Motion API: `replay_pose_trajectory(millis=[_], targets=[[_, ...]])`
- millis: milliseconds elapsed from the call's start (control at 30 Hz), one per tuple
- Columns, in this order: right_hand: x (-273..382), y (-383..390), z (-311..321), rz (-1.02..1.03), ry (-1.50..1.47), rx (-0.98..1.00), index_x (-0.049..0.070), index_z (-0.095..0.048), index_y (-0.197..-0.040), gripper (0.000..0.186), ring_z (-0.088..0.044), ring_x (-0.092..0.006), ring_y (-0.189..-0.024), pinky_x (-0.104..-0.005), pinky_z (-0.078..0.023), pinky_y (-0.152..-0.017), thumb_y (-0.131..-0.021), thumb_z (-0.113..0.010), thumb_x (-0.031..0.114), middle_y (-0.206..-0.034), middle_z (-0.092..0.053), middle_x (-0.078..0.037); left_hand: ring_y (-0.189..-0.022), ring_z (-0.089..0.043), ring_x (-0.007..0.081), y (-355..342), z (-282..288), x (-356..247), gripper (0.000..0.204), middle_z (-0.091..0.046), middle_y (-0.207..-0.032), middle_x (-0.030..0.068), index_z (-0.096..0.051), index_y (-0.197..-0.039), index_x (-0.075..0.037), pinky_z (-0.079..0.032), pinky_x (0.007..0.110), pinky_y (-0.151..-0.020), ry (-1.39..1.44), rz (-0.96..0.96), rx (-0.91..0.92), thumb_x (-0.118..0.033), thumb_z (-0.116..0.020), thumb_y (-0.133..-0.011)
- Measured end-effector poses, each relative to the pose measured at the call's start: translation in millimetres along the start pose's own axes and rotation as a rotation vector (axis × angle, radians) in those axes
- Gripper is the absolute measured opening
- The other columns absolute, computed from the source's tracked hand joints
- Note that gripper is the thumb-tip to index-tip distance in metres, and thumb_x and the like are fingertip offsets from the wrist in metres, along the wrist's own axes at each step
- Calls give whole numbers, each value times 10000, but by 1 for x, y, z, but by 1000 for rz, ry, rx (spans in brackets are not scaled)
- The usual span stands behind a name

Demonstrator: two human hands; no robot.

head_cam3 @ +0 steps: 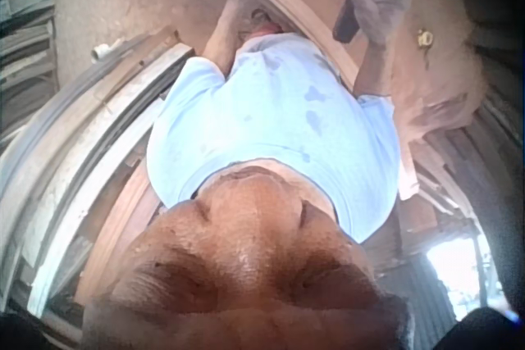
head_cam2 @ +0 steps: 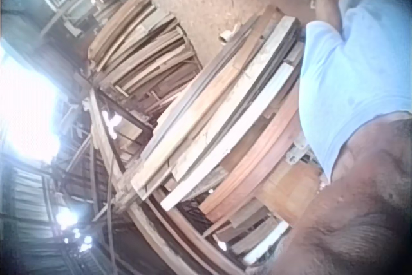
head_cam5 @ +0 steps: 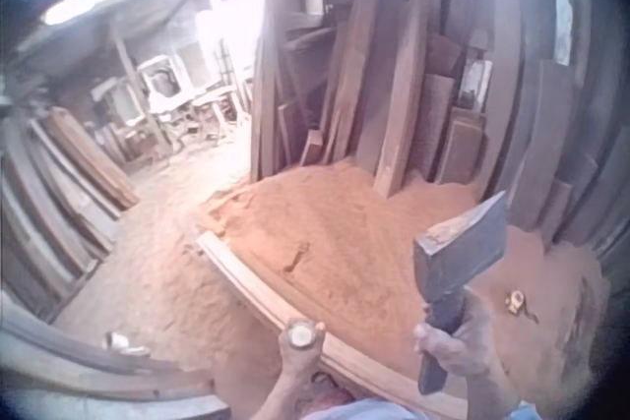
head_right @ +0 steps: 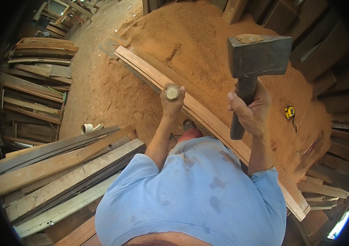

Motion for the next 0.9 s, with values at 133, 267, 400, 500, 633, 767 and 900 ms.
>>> replay_pose_trajectory(millis=[133, 267, 400, 500, 633, 767, 900], targets=[[9, -6, -6, 39, 2, -12, 20, -602, -1068, 195, -599, -60, -677, -244, -493, -598, -944, -742, 73, -820, -632, -2, -722, -584, 81, 6, -1, 0, 210, -626, -793, -4, -597, -937, -49, -510, 264, -660, -15, 3, -17, -111, -797, -944], [-10, -15, -33, 72, 259, 112, 32, -652, -1107, 206, -652, -156, -655, -315, -524, -612, -931, -752, 77, -785, -668, -50, -779, -596, 82, 10, -11, 4, 215, -652, -832, 10, -616, -963, -35, -522, 271, -706, -45, 2, 1, -108, -814, -922], [-75, -35, -32, 189, 1056, 547, 77, -690, -1045, 165, -670, -318, -713, -422, -521, -655, -886, -723, 109, -787, -679, -146, -918, -677, 117, 0, -25, 5, 254, -743, -988, 48, -670, -1105, -5, -549, 289, -797, -208, -169, 70, -50, -801, -892], [-60, -21, -32, -17, 688, 490, 55, -700, -1032, 196, -700, -432, -837, -495, -527, -716, -867, -724, 158, -868, -704, -230, -1043, -688, 123, 9, -24, 2, 362, -765, -1122, 77, -680, -1231, -10, -544, 281, -893, 16, -15, 100, 13, -746, -876], [-66, -16, -43, 214, 387, 274, 8, -694, -1060, 231, -698, -400, -762, -467, -534, -699, -848, -722, 98, -828, -697, -213, -1001, -675, 108, 9, -23, 15, 317, -750, -1065, 50, -685, -1196, -16, -539, 276, -867, 54, -2, 143, 10, -732, -883], [-104, -26, -23, -24, 1081, 535, -9, -691, -1092, 199, -640, -164, -760, -352, -524, -683, -971, -697, 149, -828, -669, -49, -864, -644, 102, 12, -24, 16, 212, -710, -929, 19, -673, -1080, -28, -532, 284, -768, 2, 74, 126, -39, -772, -892], [-60, -26, -23, -170, 553, 286, -5, -664, -995, 188, -648, -220, -682, -368, -521, -629, -942, -736, 161, -805, -675, -112, -729, -566, 98, 15, -25, 26, 199, -623, -783, 10, -611, -922, -55, -498, 299, -655, -90, 74, 83, -126, -797, -929]])
Point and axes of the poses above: each hand's wrist, its own y-axis away from the middle knuckle, its own z-axis out of the back of the hand, x = y × z, the point moved 2 cm from there along -y, towards the middle knuckle
